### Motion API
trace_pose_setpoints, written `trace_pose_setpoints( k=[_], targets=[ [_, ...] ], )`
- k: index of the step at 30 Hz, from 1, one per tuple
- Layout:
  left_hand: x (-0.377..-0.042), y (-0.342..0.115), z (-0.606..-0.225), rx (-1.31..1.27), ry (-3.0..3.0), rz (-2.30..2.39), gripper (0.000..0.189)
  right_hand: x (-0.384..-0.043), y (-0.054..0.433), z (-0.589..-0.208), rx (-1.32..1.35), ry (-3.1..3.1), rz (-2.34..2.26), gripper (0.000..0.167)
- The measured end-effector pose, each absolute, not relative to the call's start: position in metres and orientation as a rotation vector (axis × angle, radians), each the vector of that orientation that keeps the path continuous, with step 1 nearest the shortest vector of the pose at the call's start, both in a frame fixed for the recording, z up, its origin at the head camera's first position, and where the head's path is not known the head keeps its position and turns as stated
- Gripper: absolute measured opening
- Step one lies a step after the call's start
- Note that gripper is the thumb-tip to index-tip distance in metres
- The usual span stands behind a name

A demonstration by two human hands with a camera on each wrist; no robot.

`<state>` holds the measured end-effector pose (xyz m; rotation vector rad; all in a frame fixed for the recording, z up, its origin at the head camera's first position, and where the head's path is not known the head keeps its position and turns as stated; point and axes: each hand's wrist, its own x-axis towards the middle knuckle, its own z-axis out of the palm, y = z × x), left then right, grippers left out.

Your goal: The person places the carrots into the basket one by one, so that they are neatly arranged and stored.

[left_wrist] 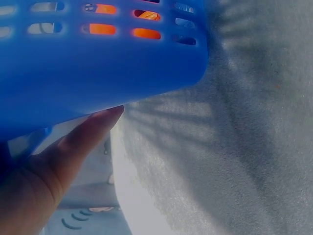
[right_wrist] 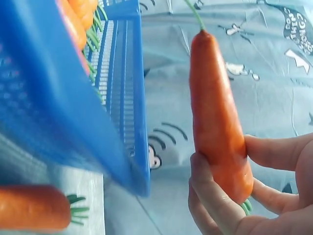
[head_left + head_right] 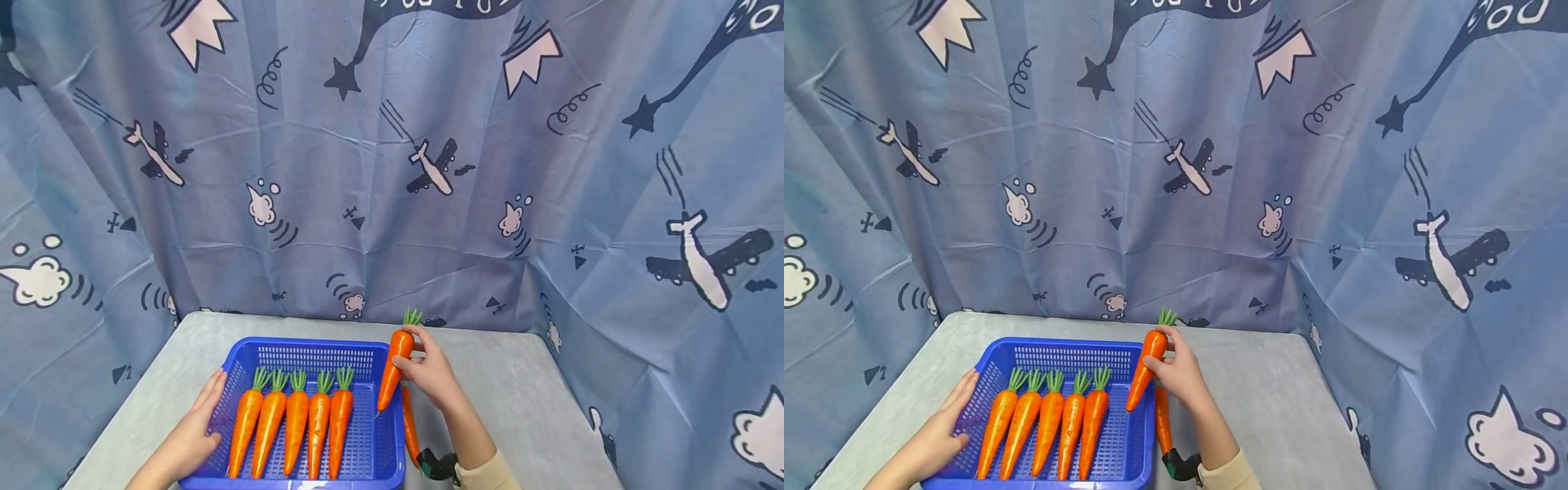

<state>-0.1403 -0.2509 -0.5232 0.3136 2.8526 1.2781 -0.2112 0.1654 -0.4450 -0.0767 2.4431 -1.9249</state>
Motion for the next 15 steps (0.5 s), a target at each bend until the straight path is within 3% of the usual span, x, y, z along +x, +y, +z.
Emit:
trace_pose_setpoints(
  k=[15],
  targets=[
    [-0.142,-0.25,-0.519,0.286,2.825,1.231,0.1,-0.217,0.11,-0.444,-0.393,2.242,-1.887,0.06]
  ],
)
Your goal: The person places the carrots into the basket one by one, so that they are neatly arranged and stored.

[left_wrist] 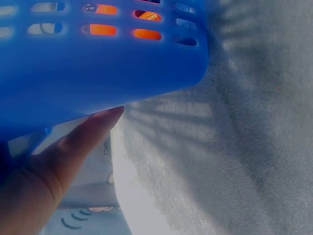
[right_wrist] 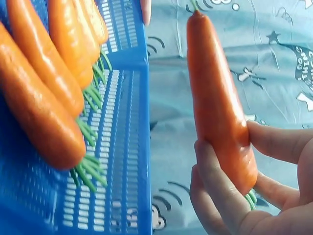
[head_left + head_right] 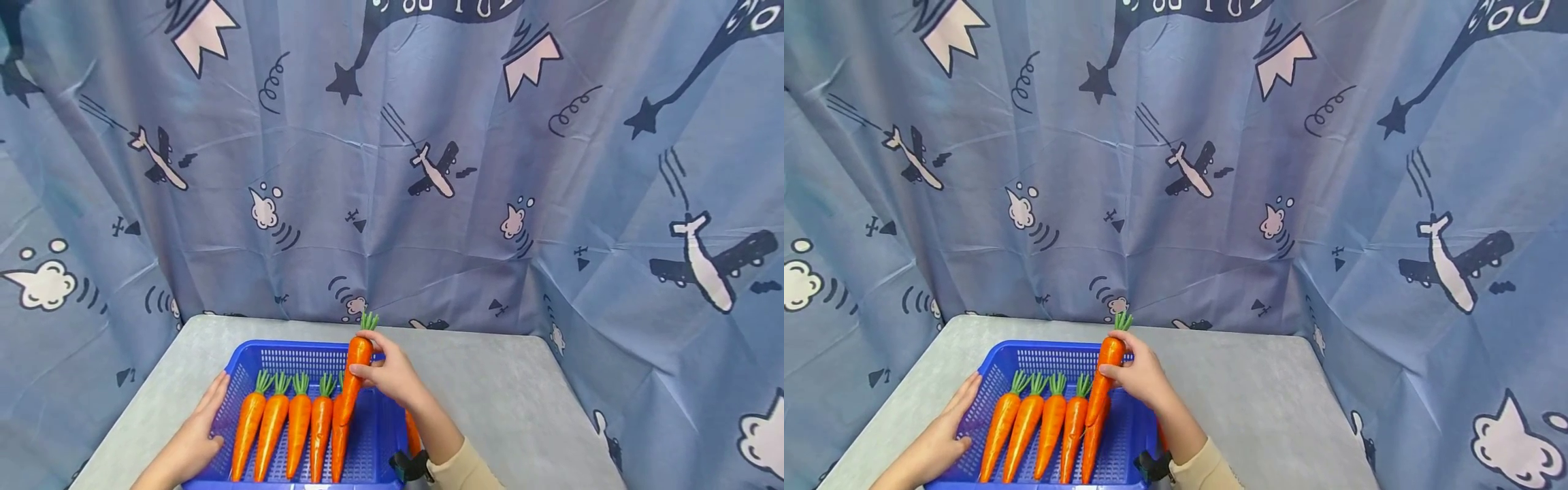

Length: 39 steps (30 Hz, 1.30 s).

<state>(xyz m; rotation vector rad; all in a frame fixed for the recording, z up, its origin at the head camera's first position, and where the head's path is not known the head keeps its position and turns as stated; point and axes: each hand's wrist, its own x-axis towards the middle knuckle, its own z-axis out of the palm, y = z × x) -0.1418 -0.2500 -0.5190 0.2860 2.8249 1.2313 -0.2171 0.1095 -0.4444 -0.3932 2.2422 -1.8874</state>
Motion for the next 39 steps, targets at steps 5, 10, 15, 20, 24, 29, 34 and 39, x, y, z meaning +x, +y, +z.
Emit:
trace_pose_setpoints(
  k=[5,10,15,20,24,29,34,39],
  targets=[
    [-0.144,-0.249,-0.521,0.26,2.795,1.215,0.101,-0.215,0.092,-0.443,-0.382,2.193,-1.897,0.059],
    [-0.143,-0.25,-0.52,0.255,2.801,1.213,0.102,-0.214,0.072,-0.445,-0.361,2.178,-1.842,0.058],
    [-0.143,-0.25,-0.52,0.279,2.816,1.226,0.102,-0.212,0.049,-0.452,-0.367,2.175,-1.768,0.058],
    [-0.14,-0.25,-0.523,0.321,2.845,1.271,0.101,-0.209,0.026,-0.459,-0.378,2.185,-1.712,0.055],
    [-0.139,-0.25,-0.524,0.353,2.873,1.293,0.101,-0.208,0.012,-0.461,-0.369,2.181,-1.676,0.055],
    [-0.138,-0.251,-0.522,0.331,2.867,1.285,0.102,-0.211,-0.001,-0.463,-0.347,2.192,-1.579,0.055],
    [-0.138,-0.251,-0.521,0.327,2.868,1.288,0.102,-0.213,-0.013,-0.471,-0.337,2.294,-1.426,0.055],
    [-0.138,-0.25,-0.522,0.343,2.886,1.297,0.1,-0.213,-0.021,-0.48,-0.322,2.418,-1.241,0.055]
  ],
)
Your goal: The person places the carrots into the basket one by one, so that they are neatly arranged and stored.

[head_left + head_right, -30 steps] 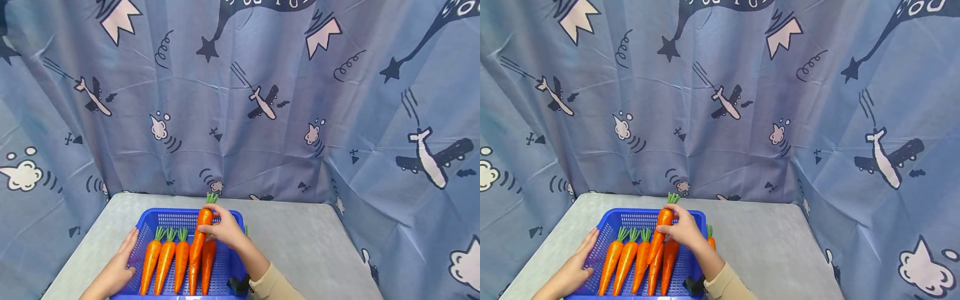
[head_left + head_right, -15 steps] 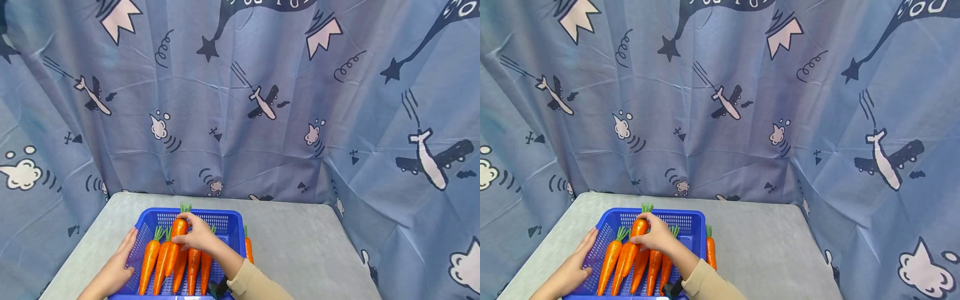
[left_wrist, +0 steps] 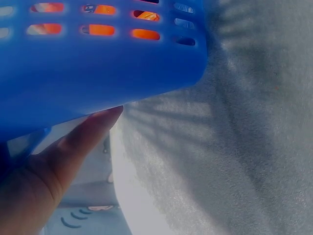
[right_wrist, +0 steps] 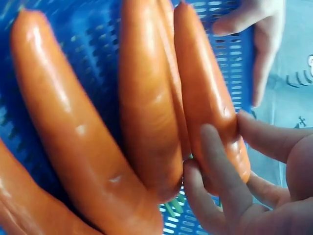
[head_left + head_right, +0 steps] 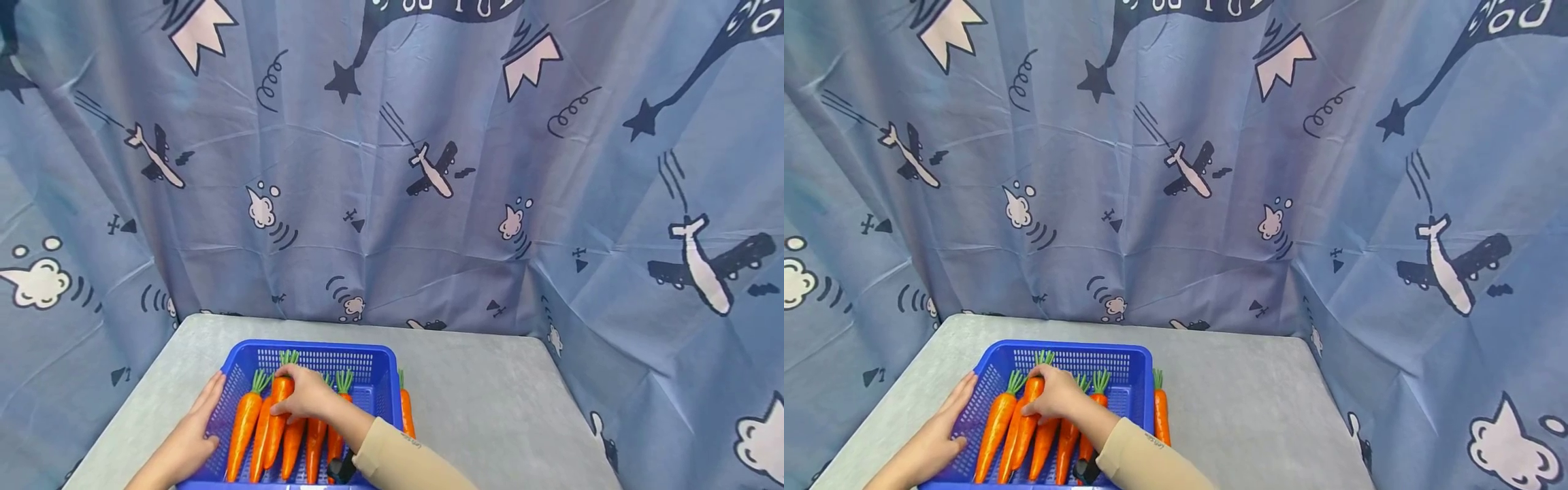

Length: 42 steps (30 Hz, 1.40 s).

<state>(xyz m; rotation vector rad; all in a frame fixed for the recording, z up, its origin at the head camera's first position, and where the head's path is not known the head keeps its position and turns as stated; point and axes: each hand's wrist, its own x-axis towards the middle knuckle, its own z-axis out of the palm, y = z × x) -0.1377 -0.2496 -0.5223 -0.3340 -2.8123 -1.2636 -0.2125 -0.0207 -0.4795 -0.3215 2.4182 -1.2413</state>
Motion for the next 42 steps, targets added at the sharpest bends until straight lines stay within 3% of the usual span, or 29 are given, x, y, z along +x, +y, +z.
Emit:
trace_pose_setpoints(
  k=[15,25,35,42],
  targets=[
    [-0.137,-0.249,-0.525,-0.325,-2.825,-1.276,0.101,-0.209,-0.025,-0.475,-0.412,2.65,-0.847,0.059],
    [-0.139,-0.249,-0.522,-0.296,-2.873,-1.284,0.102,-0.212,-0.003,-0.454,-0.462,2.488,-1.246,0.046],
    [-0.138,-0.253,-0.525,-0.304,-2.875,-1.302,0.103,-0.211,0.021,-0.431,-0.441,2.368,-1.596,0.064],
    [-0.14,-0.251,-0.525,-0.308,-2.885,-1.296,0.103,-0.213,0.048,-0.433,-0.451,2.367,-1.719,0.062]
  ],
)
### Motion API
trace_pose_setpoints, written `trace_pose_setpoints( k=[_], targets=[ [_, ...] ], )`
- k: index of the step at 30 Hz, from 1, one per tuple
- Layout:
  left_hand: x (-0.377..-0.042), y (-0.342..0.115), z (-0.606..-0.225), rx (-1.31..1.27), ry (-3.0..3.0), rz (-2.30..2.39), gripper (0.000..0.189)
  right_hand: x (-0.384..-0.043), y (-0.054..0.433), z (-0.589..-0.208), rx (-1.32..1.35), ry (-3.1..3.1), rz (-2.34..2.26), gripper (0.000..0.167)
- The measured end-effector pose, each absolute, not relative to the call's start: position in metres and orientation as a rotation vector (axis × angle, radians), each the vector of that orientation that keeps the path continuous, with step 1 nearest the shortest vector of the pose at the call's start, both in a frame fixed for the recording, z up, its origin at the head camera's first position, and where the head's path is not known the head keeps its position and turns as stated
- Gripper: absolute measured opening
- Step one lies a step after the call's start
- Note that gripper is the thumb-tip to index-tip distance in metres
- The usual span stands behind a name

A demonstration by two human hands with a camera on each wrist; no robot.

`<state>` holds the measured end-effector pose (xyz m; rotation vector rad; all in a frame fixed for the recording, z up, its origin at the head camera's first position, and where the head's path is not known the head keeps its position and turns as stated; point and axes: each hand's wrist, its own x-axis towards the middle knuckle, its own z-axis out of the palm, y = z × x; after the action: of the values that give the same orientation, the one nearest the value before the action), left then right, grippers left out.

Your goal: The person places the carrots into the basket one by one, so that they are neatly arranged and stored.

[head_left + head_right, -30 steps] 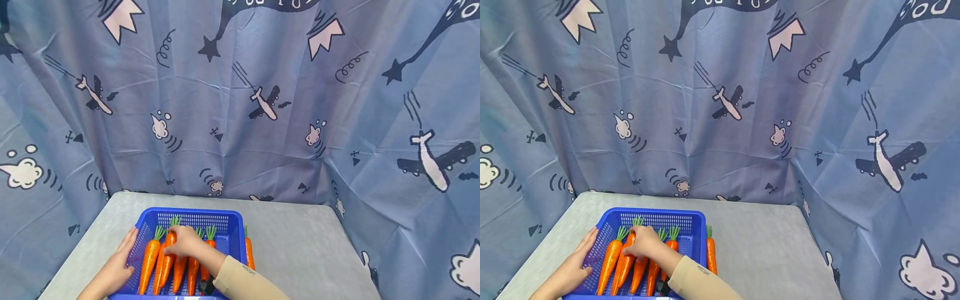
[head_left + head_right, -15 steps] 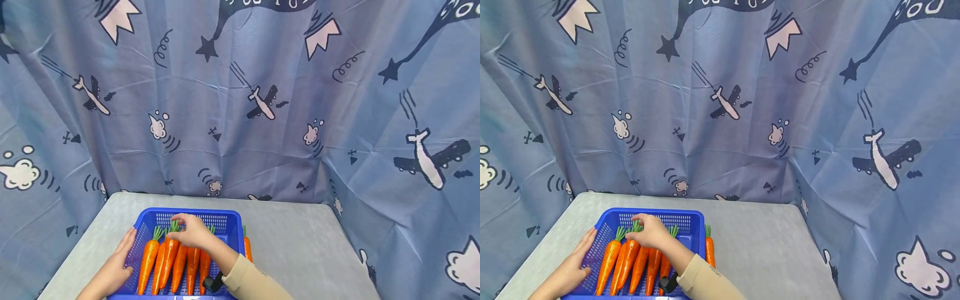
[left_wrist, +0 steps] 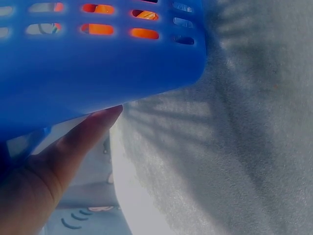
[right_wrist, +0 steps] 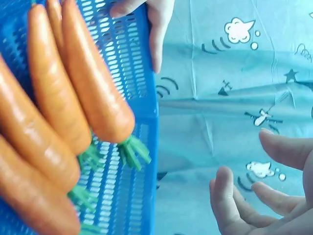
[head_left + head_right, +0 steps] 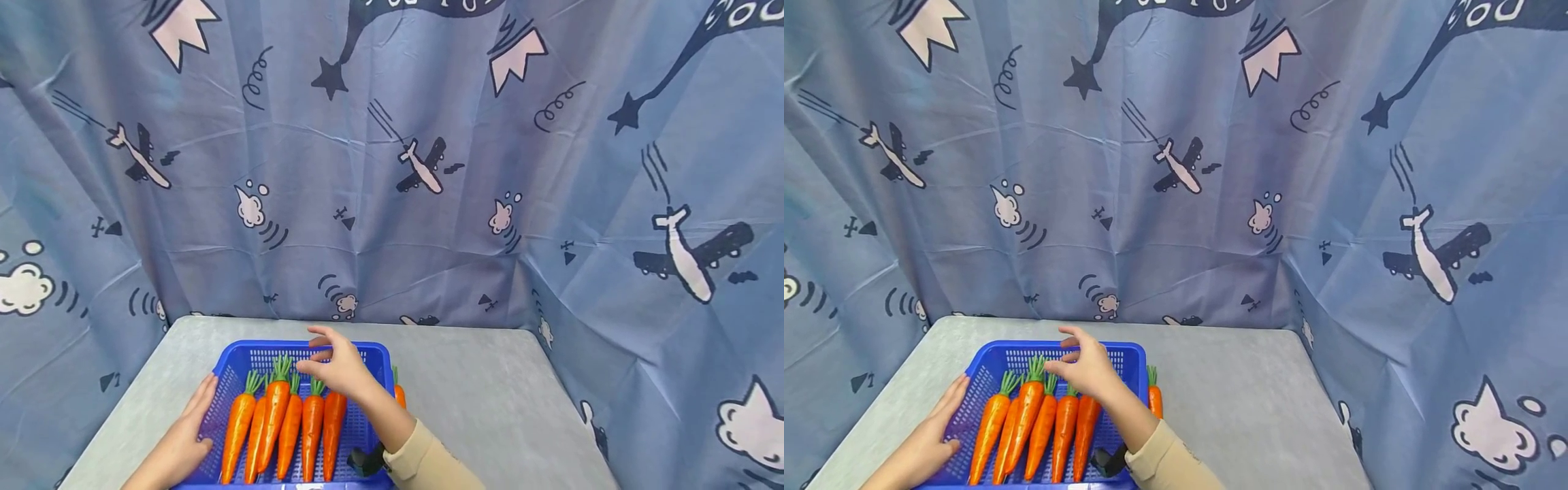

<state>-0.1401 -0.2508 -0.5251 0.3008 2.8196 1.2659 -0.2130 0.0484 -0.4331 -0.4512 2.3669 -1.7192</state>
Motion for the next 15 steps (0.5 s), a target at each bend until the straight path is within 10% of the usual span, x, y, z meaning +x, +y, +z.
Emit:
trace_pose_setpoints(
  k=[15],
  targets=[
    [-0.139,-0.251,-0.524,0.311,2.83,1.267,0.102,-0.216,0.094,-0.443,-0.447,2.298,-1.912,0.062]
  ],
)
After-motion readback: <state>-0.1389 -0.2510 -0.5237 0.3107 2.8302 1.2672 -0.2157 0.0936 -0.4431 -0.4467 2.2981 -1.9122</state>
